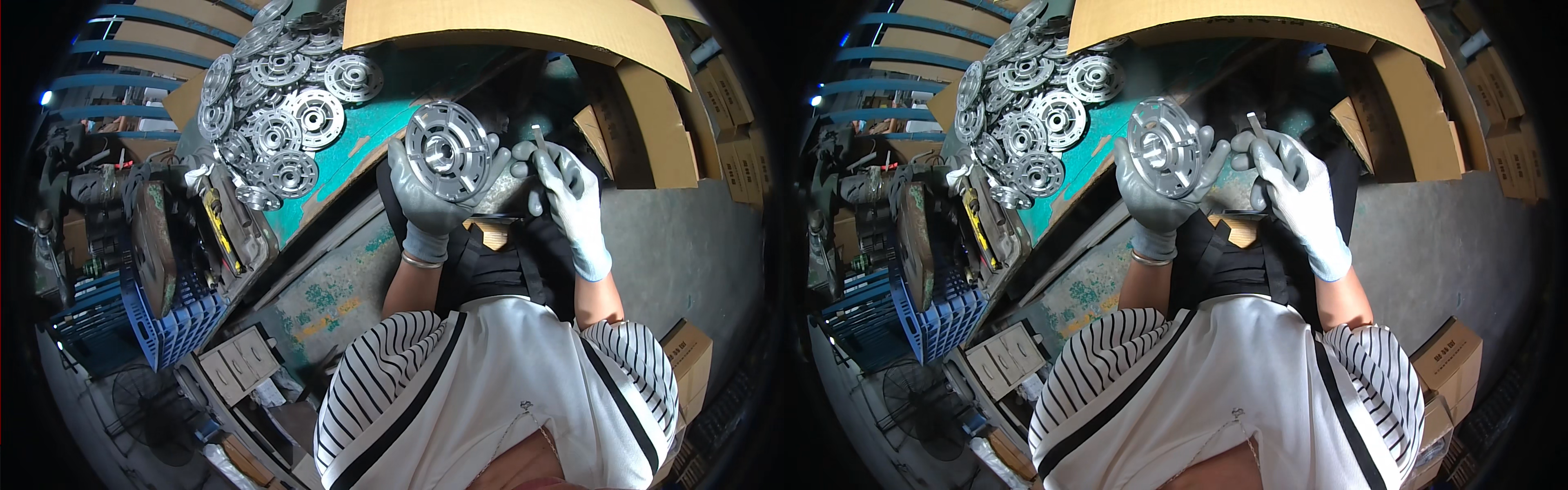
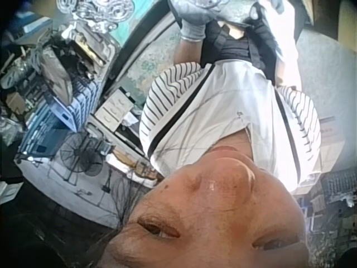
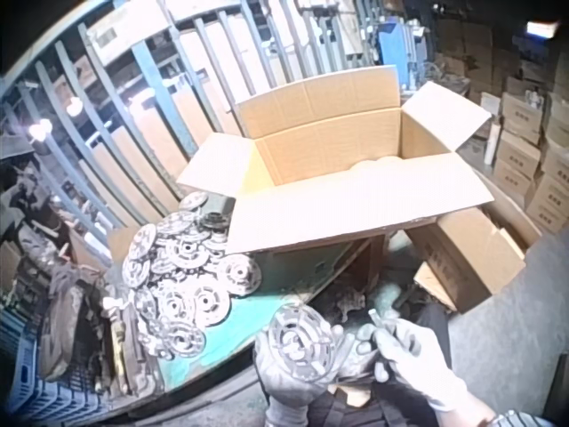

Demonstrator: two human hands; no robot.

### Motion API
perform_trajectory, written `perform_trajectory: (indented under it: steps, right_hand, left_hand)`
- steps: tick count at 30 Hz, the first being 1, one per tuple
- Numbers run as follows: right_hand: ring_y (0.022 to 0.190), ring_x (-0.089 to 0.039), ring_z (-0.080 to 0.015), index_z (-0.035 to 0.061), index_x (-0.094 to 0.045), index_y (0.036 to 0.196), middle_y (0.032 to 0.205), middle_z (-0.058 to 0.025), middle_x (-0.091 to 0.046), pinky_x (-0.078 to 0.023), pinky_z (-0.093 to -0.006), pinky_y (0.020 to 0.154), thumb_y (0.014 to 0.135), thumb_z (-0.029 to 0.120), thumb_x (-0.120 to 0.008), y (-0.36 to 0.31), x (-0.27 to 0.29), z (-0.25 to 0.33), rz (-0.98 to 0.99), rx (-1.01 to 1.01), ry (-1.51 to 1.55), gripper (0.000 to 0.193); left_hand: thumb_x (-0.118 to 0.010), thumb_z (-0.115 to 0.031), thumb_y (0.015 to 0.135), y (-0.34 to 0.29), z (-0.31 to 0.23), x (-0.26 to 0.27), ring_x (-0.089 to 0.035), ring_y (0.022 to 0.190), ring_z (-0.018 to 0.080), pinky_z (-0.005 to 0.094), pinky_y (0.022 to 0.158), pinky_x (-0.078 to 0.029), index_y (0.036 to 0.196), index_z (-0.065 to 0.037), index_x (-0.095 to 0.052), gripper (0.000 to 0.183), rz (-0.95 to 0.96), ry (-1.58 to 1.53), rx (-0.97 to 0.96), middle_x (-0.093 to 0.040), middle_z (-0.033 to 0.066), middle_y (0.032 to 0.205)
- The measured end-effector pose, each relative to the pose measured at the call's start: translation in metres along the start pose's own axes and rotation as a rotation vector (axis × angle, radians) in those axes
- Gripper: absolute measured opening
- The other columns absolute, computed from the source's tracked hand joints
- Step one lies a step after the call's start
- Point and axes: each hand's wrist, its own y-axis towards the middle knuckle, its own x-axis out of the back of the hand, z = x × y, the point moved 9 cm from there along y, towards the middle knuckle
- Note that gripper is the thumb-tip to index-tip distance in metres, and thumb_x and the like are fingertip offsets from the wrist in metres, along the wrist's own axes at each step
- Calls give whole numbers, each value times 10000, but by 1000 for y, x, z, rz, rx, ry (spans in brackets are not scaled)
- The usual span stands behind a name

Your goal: Picking up circular metal parts from a pile, inspecting them with a small tool, and placing them into a cardboard box.

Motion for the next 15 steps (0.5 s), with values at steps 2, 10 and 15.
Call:
perform_trajectory:
  steps: [2,10,15]
  right_hand:
    - [548,-480,-22,-32,-610,1105,868,-56,-663,-386,-173,487,958,181,-544,0,-1,-1,8,-1,-1,267]
    - [769,-593,-71,-48,-571,1168,987,-68,-648,-448,-173,623,914,151,-602,6,-2,-38,7,-95,25,324]
    - [468,-417,-8,-13,-592,1056,753,25,-575,-312,-159,414,865,92,-637,20,-9,-41,-9,-145,204,223]
  left_hand:
    - [-248,-704,893,1,0,1,-503,1155,456,631,1080,-245,1318,-92,-486,781,67,-22,17,-552,223,1238]
    - [-271,-625,931,11,-12,6,-494,1164,303,437,984,-417,1377,-45,-376,740,19,414,-293,-463,145,1348]
    - [-314,-591,930,-3,-2,8,-462,1210,324,491,1022,-378,1392,-51,-358,712,1,493,-270,-441,153,1364]
